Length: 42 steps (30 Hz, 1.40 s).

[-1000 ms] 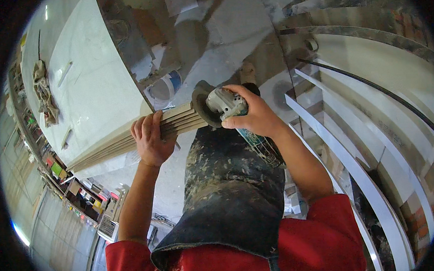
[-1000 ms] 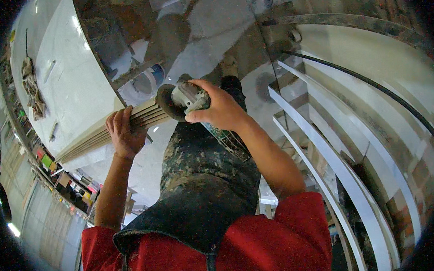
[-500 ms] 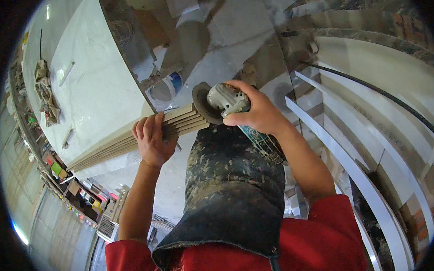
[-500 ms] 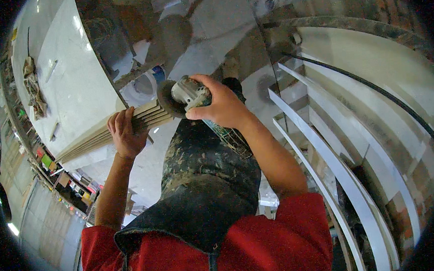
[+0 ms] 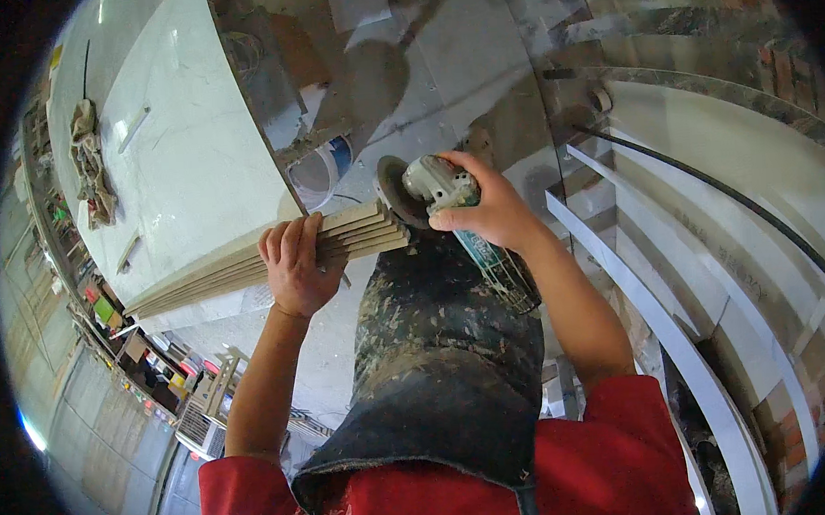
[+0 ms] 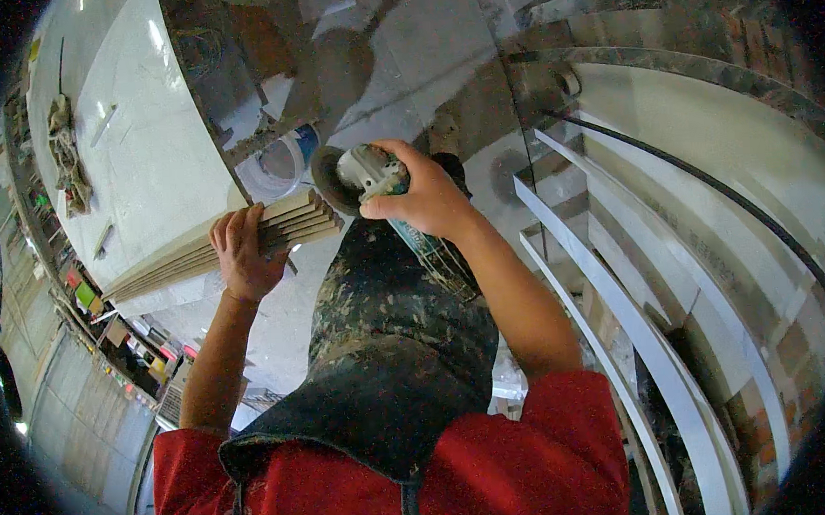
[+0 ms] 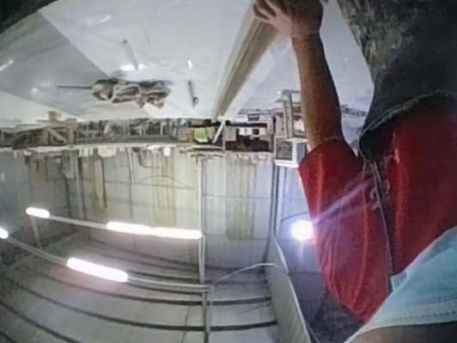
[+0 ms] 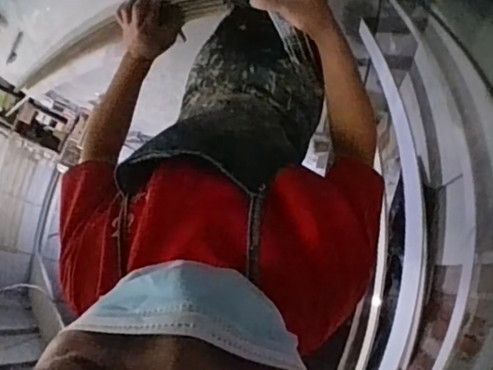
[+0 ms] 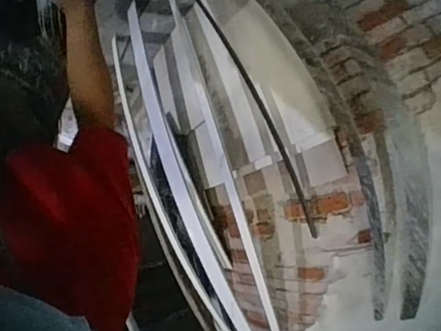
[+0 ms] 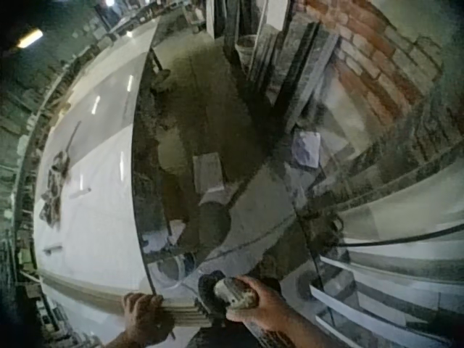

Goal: The person gathers thin wooden strips from a drying rack and places them on a workbench. Using an angle grinder, the person sands the edges of the strips one by one, flipping them to smooth both sides.

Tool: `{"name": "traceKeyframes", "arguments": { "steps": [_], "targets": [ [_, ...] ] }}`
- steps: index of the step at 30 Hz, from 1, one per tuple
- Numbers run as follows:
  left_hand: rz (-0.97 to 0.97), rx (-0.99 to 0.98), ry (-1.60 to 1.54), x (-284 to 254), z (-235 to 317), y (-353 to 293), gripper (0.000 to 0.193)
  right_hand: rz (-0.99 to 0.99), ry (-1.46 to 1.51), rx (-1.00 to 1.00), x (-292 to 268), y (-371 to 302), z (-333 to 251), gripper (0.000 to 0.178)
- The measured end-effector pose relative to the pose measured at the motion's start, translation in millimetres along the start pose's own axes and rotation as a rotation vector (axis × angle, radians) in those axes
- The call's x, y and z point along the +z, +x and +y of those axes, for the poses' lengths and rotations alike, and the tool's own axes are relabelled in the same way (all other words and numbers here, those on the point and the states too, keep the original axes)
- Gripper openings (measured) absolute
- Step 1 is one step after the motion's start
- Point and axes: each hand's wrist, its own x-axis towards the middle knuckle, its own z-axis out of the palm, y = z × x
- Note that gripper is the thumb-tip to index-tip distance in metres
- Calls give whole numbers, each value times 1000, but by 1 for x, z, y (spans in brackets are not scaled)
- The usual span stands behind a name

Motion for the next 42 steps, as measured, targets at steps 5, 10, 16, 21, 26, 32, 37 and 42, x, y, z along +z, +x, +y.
{"name": "traceKeyframes", "arguments": {
  "steps": [5,10,16,21,26,32,37,42],
  "targets": [
    [4,-6,1,1,2,-3,69,-52,-44,-47,3,0,0,83],
    [27,10,7,1,0,-2,69,-9,-25,23,6,14,8,80],
    [14,4,-1,2,-1,-1,69,5,-14,-15,1,-1,2,81],
    [11,3,9,2,4,-2,72,-20,-45,13,4,-1,1,82],
    [-33,-37,-1,-2,8,-2,71,157,-75,133,-3,17,38,85],
    [-164,-72,-127,-12,14,10,76,532,323,154,-73,-11,61,88],
    [-68,-116,-126,-43,-40,-52,89,644,505,7,-72,-73,5,66],
    [-50,-216,-2,-61,-176,-159,89,963,378,-60,-23,-114,-17,48]
  ]
}}
